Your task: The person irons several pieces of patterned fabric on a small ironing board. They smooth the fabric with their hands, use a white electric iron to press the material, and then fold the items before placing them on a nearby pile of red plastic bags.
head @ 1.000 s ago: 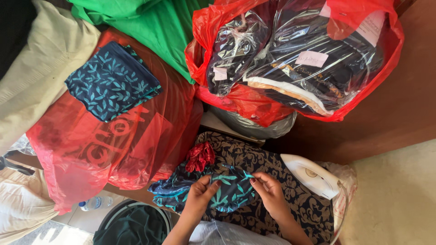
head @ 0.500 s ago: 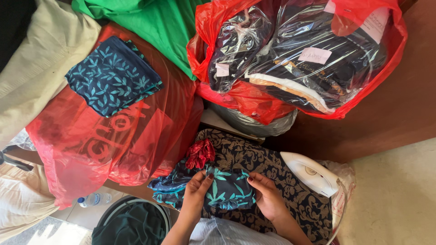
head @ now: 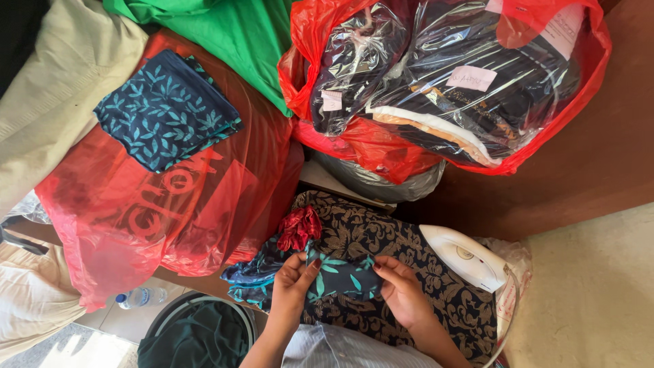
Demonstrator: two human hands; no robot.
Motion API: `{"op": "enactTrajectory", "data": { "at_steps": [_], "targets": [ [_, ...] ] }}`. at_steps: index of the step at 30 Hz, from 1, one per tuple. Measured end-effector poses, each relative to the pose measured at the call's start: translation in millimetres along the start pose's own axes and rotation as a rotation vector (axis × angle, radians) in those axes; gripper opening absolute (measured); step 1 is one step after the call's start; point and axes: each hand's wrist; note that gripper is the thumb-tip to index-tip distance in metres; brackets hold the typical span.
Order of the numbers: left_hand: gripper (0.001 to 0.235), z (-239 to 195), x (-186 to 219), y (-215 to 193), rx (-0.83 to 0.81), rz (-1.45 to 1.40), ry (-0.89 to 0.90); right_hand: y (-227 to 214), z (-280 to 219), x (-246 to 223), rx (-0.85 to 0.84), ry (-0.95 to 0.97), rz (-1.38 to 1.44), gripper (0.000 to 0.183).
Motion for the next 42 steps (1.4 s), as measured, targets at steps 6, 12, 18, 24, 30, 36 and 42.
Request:
{"op": "enactTrajectory", "data": {
  "at_steps": [6,12,18,24,30,36,42],
  "targets": [
    [0.021,-2.5,6.0,4.0,-0.12,0.12,0.158,-10.1,-10.2,-9.5,-0.071,-0.023,0.019,0.015],
    [0.013,35.9,22.0,33.7,-0.144,0.257,0.303,-5.2,21.4,-35.7,0.13,-0.282,-0.167,0.013],
    [0.008,45.0,50.0,78.8,-0.316,0.245,0.529,-4.2,10.2,-84.8,-0.016,-0.803,-0.126,0.011],
    [0.011,43.1,4.8,45.9,-0.315,0.437,0.567,-50.0,5.6,-34.1,-0.017,-0.828,-0.399,0.008],
    [0.013,50.6,-145.6,-58.9,-0.165,0.992,0.554,-128.9,18.1,94.9,0.15,-0.706,-0.911,0.015],
    [0.015,43.6,-189.0,-100.4,-0.165,1.194,0.425,-138.5,4.3,136.1,0.229,-0.559,-1.0,0.016],
    [0.014,25.7,-171.6,-94.7,-0.121,1.273,0.467,-123.9,-7.9,128.6,0.209,-0.447,-1.195,0.013]
  ]
}}
Point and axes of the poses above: each hand's wrist, its own z-axis towards the middle knuckle, its own y-axis out of the palm, x = y × z, and after that the axes turned 11 degrees about x, right-handed
